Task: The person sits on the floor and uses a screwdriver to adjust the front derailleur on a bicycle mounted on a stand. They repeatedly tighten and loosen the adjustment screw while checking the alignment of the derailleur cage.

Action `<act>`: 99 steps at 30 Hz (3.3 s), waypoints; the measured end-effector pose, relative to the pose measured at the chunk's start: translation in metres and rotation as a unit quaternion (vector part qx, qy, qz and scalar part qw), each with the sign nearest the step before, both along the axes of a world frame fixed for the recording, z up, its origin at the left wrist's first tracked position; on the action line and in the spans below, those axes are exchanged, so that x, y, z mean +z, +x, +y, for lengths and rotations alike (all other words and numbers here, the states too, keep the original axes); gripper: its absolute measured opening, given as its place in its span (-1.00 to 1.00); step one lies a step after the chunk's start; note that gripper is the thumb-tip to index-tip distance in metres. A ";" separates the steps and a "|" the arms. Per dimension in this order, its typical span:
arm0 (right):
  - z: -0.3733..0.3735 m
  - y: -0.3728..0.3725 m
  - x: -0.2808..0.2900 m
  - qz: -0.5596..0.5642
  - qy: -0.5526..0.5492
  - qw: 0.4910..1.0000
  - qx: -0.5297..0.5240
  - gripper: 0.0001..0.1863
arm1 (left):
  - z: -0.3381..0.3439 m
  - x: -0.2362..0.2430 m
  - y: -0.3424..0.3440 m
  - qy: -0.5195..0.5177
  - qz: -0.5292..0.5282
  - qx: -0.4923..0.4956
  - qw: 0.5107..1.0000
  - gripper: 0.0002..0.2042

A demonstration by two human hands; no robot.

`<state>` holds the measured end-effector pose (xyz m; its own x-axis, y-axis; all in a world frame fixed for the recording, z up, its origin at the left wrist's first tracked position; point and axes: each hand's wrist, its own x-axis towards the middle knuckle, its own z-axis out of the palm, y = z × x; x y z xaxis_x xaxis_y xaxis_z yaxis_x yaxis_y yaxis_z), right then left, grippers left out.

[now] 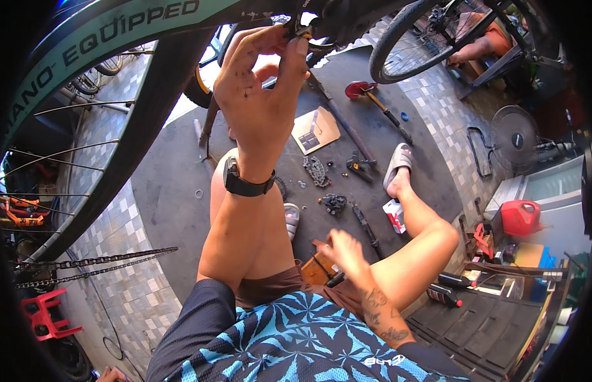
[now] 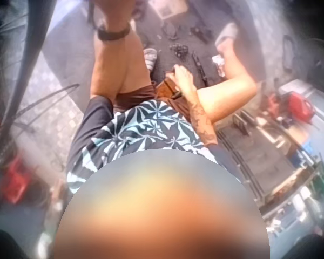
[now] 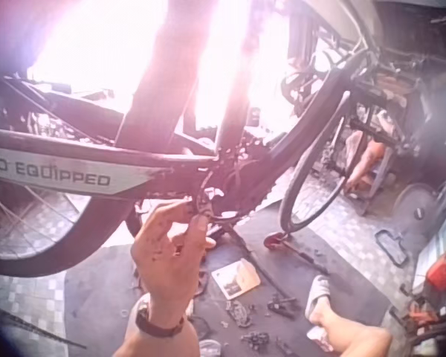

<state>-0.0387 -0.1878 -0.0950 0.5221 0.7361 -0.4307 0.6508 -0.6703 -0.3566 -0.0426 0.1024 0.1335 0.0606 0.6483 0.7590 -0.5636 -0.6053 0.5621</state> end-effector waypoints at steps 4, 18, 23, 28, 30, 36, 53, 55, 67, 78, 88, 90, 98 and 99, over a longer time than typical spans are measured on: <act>-0.060 -0.035 -0.073 -0.040 -0.066 0.993 0.088 -0.58 | 0.001 -0.001 0.003 0.002 -0.009 0.009 1.000 -0.80; 0.072 0.073 0.185 0.380 0.439 0.811 -0.071 -0.81 | 0.001 -0.008 -0.003 -0.073 -0.027 -0.114 0.990 -0.77; 0.117 0.068 0.273 0.254 0.433 0.864 -0.031 -0.67 | 0.000 -0.009 -0.002 -0.074 -0.029 -0.126 0.989 -0.78; 0.129 0.063 0.275 0.228 0.475 0.850 -0.033 -0.66 | 0.000 -0.009 -0.002 -0.080 -0.028 -0.133 0.987 -0.78; 0.129 0.065 0.274 0.214 0.473 0.854 -0.030 -0.66 | 0.000 -0.009 -0.003 -0.080 -0.028 -0.140 0.987 -0.78; 0.131 0.071 0.299 0.257 0.411 0.874 -0.040 -0.65 | 0.002 -0.010 -0.004 -0.075 -0.036 -0.157 0.984 -0.78; 0.152 0.105 0.369 0.309 0.169 0.934 0.051 -0.65 | 0.007 -0.014 -0.003 -0.075 -0.051 -0.188 0.978 -0.81; 0.153 0.106 0.370 0.318 0.158 0.934 0.051 -0.64 | 0.007 -0.016 -0.002 -0.080 -0.051 -0.189 0.977 -0.81; 0.160 0.106 0.365 0.321 0.209 0.923 -0.028 -0.62 | 0.004 -0.020 0.001 -0.091 -0.057 -0.193 0.975 -0.81; 0.169 0.105 0.364 0.291 0.158 0.943 0.045 -0.70 | 0.004 -0.022 -0.001 -0.097 -0.047 -0.198 0.974 -0.80; 0.172 0.110 0.362 0.359 0.188 0.914 0.024 -0.68 | 0.005 -0.024 -0.002 -0.096 -0.033 -0.196 0.975 -0.80; 0.172 0.109 0.359 0.338 0.197 0.919 0.045 -0.68 | 0.005 -0.024 -0.002 -0.098 -0.038 -0.204 0.973 -0.80; 0.169 0.106 0.361 0.326 0.192 0.926 0.006 -0.68 | 0.004 -0.024 -0.003 -0.102 -0.030 -0.199 0.974 -0.80; 0.169 0.107 0.360 0.332 0.194 0.923 0.010 -0.68 | 0.004 -0.024 -0.003 -0.101 -0.028 -0.195 0.975 -0.80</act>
